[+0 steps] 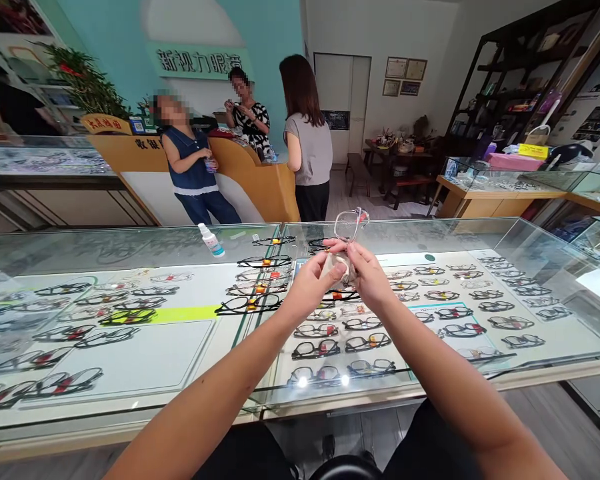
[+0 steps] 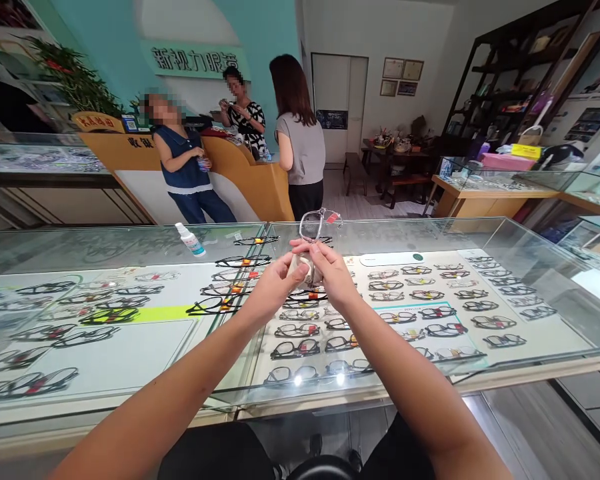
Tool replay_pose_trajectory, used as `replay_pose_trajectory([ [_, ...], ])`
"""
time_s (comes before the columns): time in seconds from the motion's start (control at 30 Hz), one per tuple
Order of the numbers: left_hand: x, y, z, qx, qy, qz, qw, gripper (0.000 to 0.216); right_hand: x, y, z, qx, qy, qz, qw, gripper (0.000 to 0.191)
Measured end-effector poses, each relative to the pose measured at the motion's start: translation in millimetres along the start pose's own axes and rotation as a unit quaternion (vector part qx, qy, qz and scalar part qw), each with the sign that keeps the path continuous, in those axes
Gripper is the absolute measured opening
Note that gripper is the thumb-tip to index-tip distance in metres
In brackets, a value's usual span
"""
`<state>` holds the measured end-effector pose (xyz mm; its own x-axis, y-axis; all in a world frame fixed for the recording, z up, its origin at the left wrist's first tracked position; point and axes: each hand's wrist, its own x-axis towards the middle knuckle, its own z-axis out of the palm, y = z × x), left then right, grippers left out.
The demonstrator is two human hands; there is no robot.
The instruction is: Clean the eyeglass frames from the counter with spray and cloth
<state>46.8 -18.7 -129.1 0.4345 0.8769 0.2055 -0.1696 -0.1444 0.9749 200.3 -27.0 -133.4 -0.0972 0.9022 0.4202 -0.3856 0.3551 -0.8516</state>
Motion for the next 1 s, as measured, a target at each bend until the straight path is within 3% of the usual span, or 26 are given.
replay_pose_trajectory([
  [0.13,-1.3,3.0,-5.0,0.042,-0.044,-0.054,0.997,0.068,1.1,1.8,-1.7,-0.007,-0.016,0.013,1.000,0.039],
  [0.5,0.2,2.1,-7.1,0.061,-0.022,-0.084,0.994,0.066,6.5,4.7,-10.4,-0.066,-0.012,-0.018,0.998,0.042],
  [0.8,3.6,-2.2,-7.4,-0.037,-0.015,-0.066,0.997,0.066,6.0,6.0,-4.8,-0.007,0.017,0.015,1.000,0.043],
  [1.0,4.2,-3.2,-5.5,0.018,-0.008,-0.003,1.000,0.058,2.3,2.4,3.1,0.043,0.012,0.046,0.998,0.042],
])
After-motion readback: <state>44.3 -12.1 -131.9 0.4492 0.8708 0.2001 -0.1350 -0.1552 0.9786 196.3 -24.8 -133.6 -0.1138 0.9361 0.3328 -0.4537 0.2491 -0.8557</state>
